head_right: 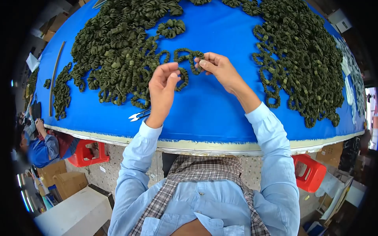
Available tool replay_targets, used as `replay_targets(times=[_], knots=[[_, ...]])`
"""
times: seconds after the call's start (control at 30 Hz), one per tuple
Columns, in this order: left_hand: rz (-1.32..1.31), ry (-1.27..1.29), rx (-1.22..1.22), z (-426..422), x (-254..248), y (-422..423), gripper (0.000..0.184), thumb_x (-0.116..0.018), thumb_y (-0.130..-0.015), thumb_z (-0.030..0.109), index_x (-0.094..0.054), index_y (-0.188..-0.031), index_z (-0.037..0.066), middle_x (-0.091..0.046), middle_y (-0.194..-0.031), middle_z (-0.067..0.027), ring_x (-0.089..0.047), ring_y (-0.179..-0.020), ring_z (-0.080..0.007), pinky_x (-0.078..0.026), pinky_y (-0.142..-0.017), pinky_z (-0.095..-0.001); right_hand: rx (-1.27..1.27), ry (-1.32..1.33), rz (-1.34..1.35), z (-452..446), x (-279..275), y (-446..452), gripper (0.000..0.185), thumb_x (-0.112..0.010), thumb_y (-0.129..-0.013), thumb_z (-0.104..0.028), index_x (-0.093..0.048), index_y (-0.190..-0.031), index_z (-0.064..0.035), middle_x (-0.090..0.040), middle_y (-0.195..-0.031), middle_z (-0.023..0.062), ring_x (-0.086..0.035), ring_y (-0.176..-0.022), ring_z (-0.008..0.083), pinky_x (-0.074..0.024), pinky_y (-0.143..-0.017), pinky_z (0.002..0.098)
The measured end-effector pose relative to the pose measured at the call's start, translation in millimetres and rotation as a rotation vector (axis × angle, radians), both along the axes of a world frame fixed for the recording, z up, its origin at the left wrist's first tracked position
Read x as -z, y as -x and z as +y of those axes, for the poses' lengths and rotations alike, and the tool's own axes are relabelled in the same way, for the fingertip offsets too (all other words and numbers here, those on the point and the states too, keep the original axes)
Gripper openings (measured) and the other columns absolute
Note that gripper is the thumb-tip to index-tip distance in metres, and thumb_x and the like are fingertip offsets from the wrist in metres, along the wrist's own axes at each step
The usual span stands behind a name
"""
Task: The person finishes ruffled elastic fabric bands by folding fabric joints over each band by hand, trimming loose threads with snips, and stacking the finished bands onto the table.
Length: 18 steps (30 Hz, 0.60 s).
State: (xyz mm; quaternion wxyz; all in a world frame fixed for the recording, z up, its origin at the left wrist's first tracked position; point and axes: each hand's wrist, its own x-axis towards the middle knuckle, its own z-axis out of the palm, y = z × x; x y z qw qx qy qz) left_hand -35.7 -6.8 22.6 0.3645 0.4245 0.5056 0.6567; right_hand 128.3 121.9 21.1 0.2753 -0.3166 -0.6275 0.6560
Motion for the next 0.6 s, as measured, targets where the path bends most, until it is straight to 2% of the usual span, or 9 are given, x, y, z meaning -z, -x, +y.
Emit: replay_targets(times=[0.07, 0.27, 0.43, 0.57, 0.6], knots=[[-0.009, 0.009, -0.085, 4.4, -1.0, -7.0, 0.027, -0.057, -0.094, 0.002, -0.059, -0.121, -0.001, -0.065, -0.107, -0.0115, -0.063, -0.089, -0.0172, -0.054, -0.080, -0.0281, 0.025, 0.272, 0.170, -18.5, -7.1, -14.6, 0.021, -0.067, -0.095, -0.015, -0.064, -0.112, -0.0033, -0.069, -0.109, 0.0088, -0.062, -0.090, 0.0131, -0.0472, -0.078, 0.0234], [-0.159, 0.128, 0.119, 1.0, 4.9, -28.2, 0.035, -0.059, -0.094, 0.004, -0.053, -0.128, -0.001, -0.062, -0.108, -0.0114, -0.061, -0.087, -0.0165, -0.053, -0.078, -0.0285, 0.082, 0.369, 0.269, -50.6, -3.1, -37.2, 0.018, -0.063, -0.098, -0.014, -0.064, -0.111, -0.0033, -0.070, -0.102, 0.0089, -0.061, -0.084, 0.0123, -0.0494, -0.077, 0.0247], [-0.251, 0.153, 0.187, 0.8, 5.4, -37.2, 0.034, -0.061, -0.091, 0.002, -0.054, -0.124, -0.001, -0.063, -0.101, -0.0133, -0.061, -0.083, -0.0165, -0.054, -0.073, -0.0282, 0.131, 0.323, 0.252, -60.2, -0.9, -51.3, 0.021, -0.062, -0.098, -0.012, -0.062, -0.117, -0.0027, -0.069, -0.099, 0.0085, -0.061, -0.084, 0.0127, -0.0498, -0.078, 0.0251], [-0.228, 0.157, 0.205, 1.4, 5.5, -37.0, 0.036, -0.062, -0.093, 0.004, -0.054, -0.128, 0.000, -0.062, -0.105, -0.0099, -0.059, -0.085, -0.0135, -0.052, -0.075, -0.0262, 0.208, 0.047, 0.092, -65.2, -9.6, -58.6, 0.033, -0.065, -0.096, -0.013, -0.060, -0.127, -0.0049, -0.065, -0.107, 0.0086, -0.061, -0.093, 0.0158, -0.0483, -0.080, 0.0272], [-0.230, 0.162, 0.207, 1.7, 5.6, -37.5, 0.036, -0.062, -0.093, 0.004, -0.054, -0.128, 0.000, -0.062, -0.105, -0.0099, -0.059, -0.085, -0.0135, -0.052, -0.075, -0.0262, 0.210, 0.051, 0.090, -65.3, -11.1, -59.1, 0.033, -0.065, -0.096, -0.013, -0.060, -0.127, -0.0049, -0.065, -0.107, 0.0086, -0.061, -0.093, 0.0158, -0.0483, -0.080, 0.0272]])
